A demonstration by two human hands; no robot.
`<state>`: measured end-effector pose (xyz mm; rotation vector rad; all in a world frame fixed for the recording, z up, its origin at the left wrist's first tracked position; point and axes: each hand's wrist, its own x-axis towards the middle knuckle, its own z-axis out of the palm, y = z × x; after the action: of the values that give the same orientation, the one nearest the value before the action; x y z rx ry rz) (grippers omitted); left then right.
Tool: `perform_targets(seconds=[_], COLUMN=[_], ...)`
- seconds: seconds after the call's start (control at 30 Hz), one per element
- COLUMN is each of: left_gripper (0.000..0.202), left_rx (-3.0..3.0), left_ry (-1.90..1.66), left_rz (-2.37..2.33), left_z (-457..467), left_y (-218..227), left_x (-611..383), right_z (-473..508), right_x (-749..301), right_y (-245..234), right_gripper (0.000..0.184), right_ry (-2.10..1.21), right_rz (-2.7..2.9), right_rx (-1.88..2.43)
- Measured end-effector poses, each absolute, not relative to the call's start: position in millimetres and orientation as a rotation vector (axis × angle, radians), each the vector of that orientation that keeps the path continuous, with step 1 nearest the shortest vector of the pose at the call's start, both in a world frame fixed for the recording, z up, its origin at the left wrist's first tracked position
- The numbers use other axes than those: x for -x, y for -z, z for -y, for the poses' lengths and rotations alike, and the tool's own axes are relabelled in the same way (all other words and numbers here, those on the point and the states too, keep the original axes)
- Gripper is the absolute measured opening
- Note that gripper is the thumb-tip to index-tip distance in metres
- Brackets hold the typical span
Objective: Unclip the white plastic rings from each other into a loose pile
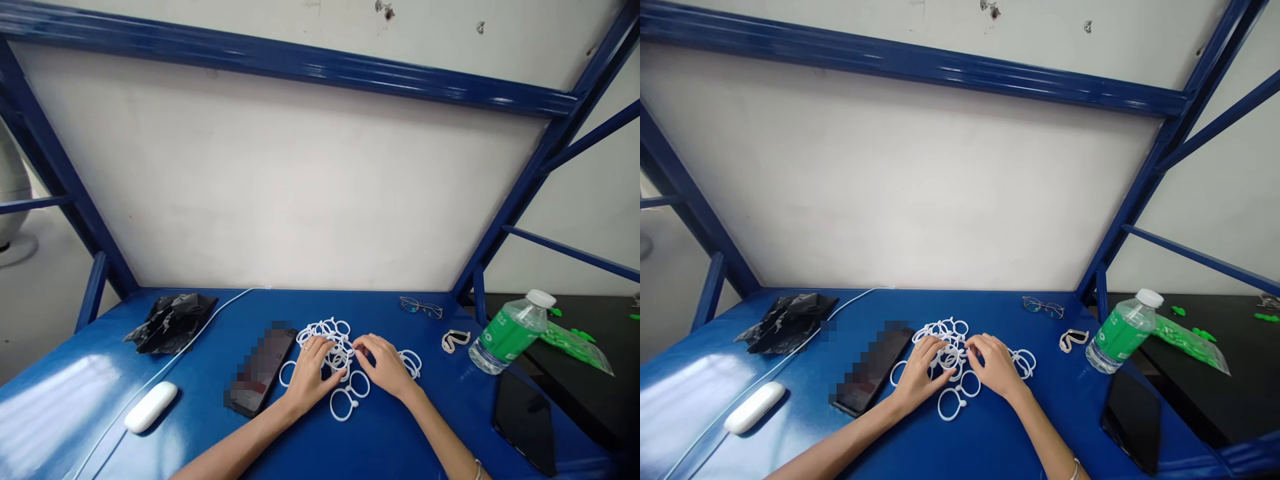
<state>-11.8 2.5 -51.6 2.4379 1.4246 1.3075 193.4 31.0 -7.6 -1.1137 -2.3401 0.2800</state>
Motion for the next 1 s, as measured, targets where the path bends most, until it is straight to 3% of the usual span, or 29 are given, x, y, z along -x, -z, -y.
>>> perform_targets(seconds=[0.13, 0.5, 0.7, 1.0], left_gripper=[0.04, 0.046, 0.041, 0.034], left_rx=[-2.418, -2.424, -2.487, -2.64], left_ry=[-1.29, -1.202, -1.226, -1.151], left_rz=[-1.488, -1.559, -1.473, -1.304], left_z=[-3.6, -4.1, -1.6, 1.8], left_y=[53.3, 57.1, 50.9, 42.6], left_x=[13.0, 11.9, 10.4, 8.6], right_z=[-42.2, -55.0, -58.6, -40.8], right_x=[-207.1, -229.9, -227.5, -195.4], right_y=[13.1, 31.5, 33.2, 19.6], right_gripper=[0.034, 0.041, 0.041, 0.023], right_ry=[0.003, 0.078, -0.072, -0.418], right_rz=[2.301, 2.277, 2.25, 2.225], right_rx=[1.401, 1.782, 1.506, 1.004])
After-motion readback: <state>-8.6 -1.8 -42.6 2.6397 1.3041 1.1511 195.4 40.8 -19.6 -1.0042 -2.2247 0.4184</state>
